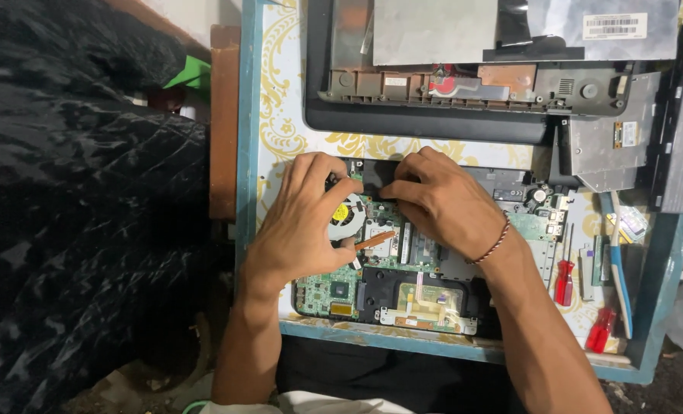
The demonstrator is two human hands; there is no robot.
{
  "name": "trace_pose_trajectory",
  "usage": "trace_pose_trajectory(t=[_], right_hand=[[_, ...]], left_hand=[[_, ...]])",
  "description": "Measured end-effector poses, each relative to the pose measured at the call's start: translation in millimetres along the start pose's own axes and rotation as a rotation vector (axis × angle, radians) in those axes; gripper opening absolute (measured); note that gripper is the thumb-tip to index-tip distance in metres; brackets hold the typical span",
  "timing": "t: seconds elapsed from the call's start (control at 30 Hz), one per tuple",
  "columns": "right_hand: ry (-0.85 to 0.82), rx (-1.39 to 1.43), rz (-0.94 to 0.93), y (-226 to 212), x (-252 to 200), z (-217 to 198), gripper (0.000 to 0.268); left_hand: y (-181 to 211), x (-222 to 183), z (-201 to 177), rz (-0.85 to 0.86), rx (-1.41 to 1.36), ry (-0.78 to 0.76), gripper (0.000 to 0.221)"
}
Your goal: The person is reassembling a laptop by seating the motherboard into the chassis, connecting ribbon cables, and fitting the upper casing.
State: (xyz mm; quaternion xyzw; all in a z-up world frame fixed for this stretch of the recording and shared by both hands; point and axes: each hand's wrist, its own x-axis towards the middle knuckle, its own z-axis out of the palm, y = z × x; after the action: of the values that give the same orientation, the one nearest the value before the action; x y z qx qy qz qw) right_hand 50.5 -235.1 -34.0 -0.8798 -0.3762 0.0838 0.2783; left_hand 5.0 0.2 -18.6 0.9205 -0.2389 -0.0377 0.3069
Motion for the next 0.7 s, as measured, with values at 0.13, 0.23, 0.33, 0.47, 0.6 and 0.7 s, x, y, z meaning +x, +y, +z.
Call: trace_pose_trajectory(t=[0.13, 0.23, 0.33, 0.47, 0.6, 0.7], right_hand=[[0.013, -0.011, -0.007, -1, 0, -1, 0.025], [0.006, -0.045, -0.023, -2, 0, 1, 0.024], [0.061, -0.083, -0.048, -1, 0, 5, 0.023], [0.132, -0.217, -0.115, 3, 0, 11, 0.024], [0.226, -0.209, -0.16, 4, 0, 15, 0.02], [0.274, -0.192, -0.169, 0, 1, 5, 0.017]], left_hand=[[1, 0, -1, 0.009, -0.004, 0.011, 0.058], [2, -2, -2, 0.009, -0.018, 0.023, 0.058], [2, -2, -3, 0.017, -0.021, 0.031, 0.056], [3, -1, -4, 0.037, -0.023, 0.035, 0.054], [4, -2, -5, 0.046, -0.044, 0.047, 0.056], [7, -2, -5, 0.056, -0.018, 0.063, 0.059]])
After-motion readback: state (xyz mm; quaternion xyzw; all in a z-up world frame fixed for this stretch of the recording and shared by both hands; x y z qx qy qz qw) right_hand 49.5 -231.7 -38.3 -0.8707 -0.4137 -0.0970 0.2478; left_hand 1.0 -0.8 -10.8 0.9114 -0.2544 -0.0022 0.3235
